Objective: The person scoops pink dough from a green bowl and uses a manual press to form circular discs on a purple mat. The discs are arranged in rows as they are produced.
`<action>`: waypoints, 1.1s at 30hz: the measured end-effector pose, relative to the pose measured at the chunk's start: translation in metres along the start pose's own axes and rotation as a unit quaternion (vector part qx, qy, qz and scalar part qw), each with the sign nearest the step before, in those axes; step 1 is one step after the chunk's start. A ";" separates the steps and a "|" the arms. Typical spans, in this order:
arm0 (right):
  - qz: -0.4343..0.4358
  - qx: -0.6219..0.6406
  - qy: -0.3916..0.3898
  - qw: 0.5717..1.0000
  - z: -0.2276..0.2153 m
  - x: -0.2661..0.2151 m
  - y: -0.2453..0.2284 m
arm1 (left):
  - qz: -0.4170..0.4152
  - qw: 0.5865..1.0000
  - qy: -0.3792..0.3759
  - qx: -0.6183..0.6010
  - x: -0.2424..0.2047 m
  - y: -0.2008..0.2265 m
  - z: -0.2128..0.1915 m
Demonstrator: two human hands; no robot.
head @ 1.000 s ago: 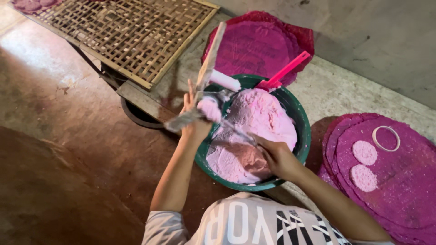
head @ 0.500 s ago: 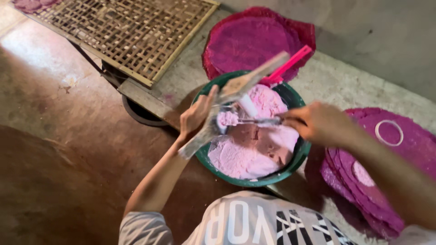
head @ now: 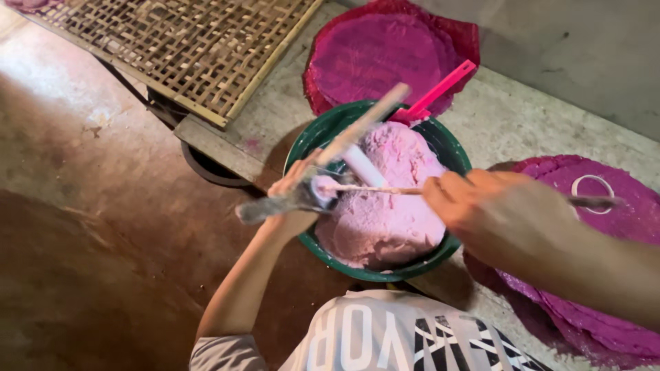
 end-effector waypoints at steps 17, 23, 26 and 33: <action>0.092 0.385 0.131 0.909 0.030 0.014 -0.008 | -0.090 0.949 0.246 -0.177 -0.005 -0.007 -0.006; 0.136 0.608 0.023 0.782 0.126 0.018 -0.048 | -0.015 0.974 0.220 0.055 0.010 0.000 -0.028; 0.189 0.634 -0.055 0.748 0.154 0.014 -0.032 | -0.067 0.981 0.178 0.030 0.013 -0.003 -0.020; 0.164 0.611 0.047 0.773 0.161 0.033 -0.039 | -0.092 0.987 0.100 0.089 0.020 -0.007 0.002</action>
Point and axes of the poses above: each hand's wrist, its own x-axis towards the middle knuckle, its own z-axis out of the palm, y = z × x, the point moved 5 cm from there along x, towards the middle knuckle, and after that the axes turned 10 degrees about z, right-handed, at the moved point
